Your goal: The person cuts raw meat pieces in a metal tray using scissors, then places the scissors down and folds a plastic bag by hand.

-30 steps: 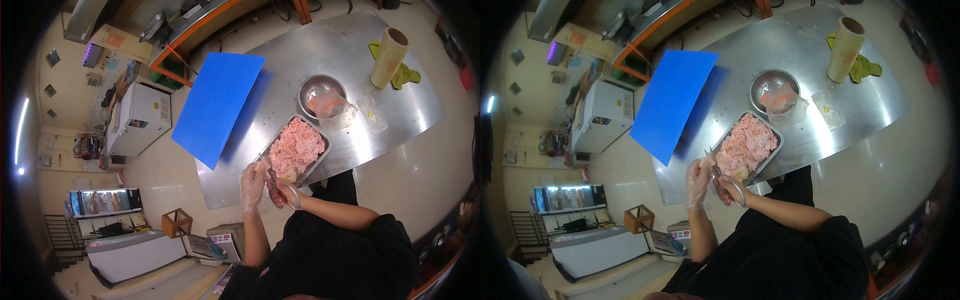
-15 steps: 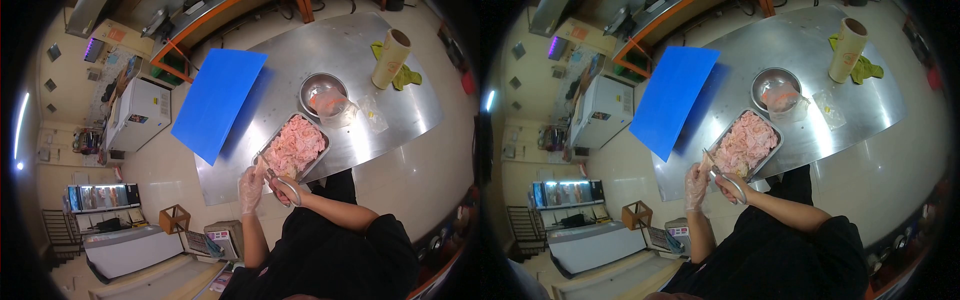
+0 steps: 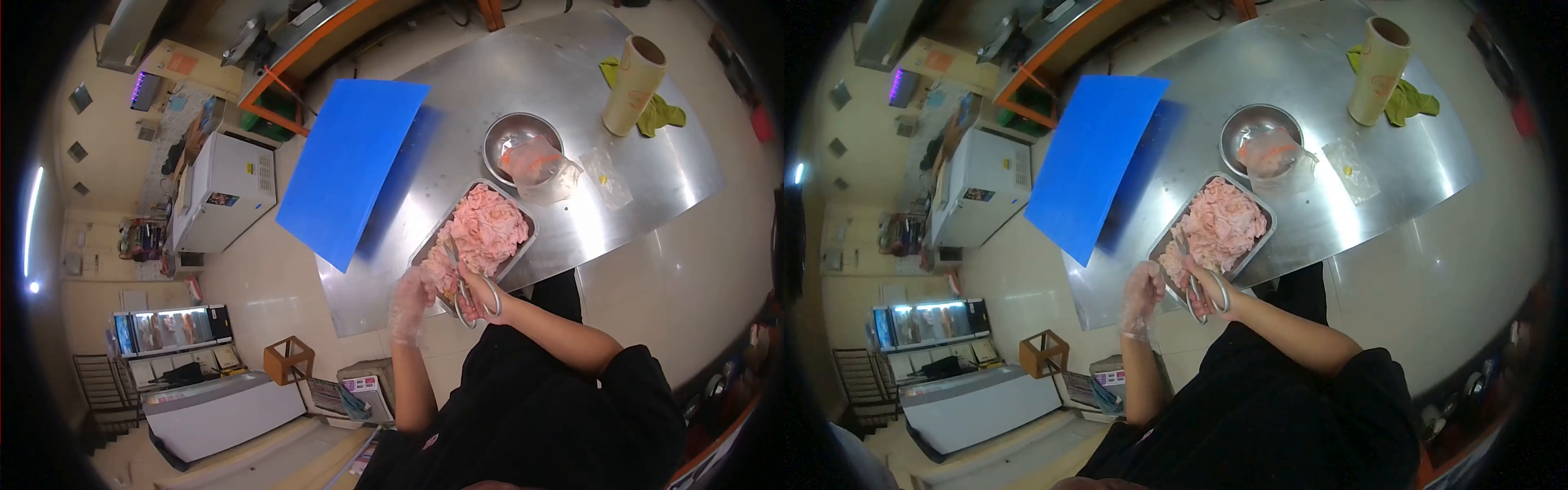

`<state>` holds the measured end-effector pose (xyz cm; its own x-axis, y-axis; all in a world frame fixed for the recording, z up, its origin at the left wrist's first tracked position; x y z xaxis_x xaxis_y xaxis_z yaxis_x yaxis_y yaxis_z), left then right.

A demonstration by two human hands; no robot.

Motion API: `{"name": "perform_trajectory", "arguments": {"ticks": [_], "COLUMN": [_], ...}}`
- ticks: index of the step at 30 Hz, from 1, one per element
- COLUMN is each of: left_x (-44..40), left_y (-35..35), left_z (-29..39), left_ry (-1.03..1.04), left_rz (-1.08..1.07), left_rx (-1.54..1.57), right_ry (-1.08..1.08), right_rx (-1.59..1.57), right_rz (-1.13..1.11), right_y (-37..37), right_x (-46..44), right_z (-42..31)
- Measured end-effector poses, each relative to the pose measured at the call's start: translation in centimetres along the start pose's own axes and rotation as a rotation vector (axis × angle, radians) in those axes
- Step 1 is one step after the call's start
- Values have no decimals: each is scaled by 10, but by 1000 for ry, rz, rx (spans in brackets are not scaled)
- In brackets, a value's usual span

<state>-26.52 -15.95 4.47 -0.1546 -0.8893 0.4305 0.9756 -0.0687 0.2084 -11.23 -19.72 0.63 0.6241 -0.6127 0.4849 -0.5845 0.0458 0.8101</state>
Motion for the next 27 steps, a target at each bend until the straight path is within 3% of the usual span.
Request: {"name": "perform_trajectory", "arguments": {"ticks": [2,5,8,11,14,15,20,24,27], "left_x": [-4,-10,-13,-17,-29,-32,-32,-39,-37], "left_y": [2,3,3,3,12,16,23,11,15], "left_z": [0,-5,-9,-9,-2,0,-12,-21,-13], "left_ry": [1,-11,-15,33,115,143,238,307,402], "left_rz": [-84,-179,-247,-122,142,239,275,351,424], "left_rx": [153,304,396,385,82,-59,74,-79,165], "right_ry": [70,90,53,-160,-729,-715,-611,-695,-590], "right_rx": [-68,172,172,510,720,785,1068,980,1164], "right_rz": [-13,-51,44,132,217,237,177,121,198], "right_y": [-4,-19,-10,-15,-15,-6,29,29,32], "right_x": [-1,-1,13,15,16,23,31,32,36], "right_z": [6,14,7,4,6,0,-12,-14,-14]}}
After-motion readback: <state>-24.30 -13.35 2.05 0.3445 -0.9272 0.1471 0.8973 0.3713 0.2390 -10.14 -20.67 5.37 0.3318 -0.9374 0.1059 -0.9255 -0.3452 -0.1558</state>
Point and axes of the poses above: each hand's wrist, its own x-axis away from the middle knuckle, its own y-axis out of the palm, z = x × y, the point moved 5 cm from there along -x, towards the middle knuckle, and after that the axes turned 3 degrees about -z, right-handed, at the moved point
